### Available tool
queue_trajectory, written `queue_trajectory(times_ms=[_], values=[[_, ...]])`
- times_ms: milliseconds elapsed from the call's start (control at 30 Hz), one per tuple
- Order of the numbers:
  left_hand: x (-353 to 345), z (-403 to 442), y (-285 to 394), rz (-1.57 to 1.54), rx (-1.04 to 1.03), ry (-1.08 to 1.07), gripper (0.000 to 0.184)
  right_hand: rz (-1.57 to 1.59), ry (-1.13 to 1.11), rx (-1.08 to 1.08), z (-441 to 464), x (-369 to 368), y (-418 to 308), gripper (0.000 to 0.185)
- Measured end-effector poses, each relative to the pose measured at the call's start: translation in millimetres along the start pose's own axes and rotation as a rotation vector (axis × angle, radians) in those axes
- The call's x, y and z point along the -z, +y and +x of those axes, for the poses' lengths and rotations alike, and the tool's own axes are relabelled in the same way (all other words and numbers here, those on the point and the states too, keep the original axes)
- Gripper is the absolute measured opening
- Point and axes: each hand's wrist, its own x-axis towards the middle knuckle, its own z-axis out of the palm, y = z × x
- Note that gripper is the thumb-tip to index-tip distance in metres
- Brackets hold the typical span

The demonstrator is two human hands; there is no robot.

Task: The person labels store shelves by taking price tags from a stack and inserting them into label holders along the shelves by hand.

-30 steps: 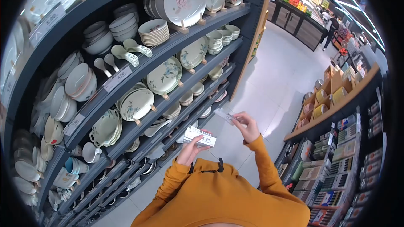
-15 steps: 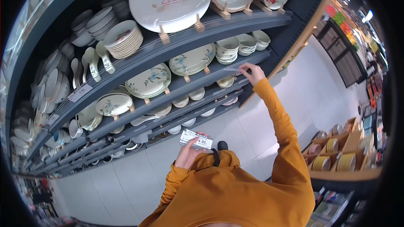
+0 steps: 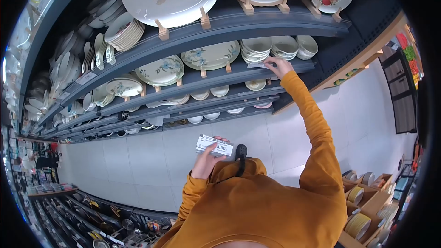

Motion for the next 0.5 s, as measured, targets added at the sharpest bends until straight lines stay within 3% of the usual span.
queue_trajectory(times_ms=[167, 500], values=[[-10.6, 7.2, -7.7, -0.030, -0.043, 0.017, 0.031, -0.041, 0.037, 0.225, -1.9, 5.8, 14.0, 0.011], [-34.4, 13.2, -16.8, 0.003, -0.038, 0.069, 0.031, 0.013, -0.060, 0.054, -6.9, 5.5, 27.9, 0.017]])
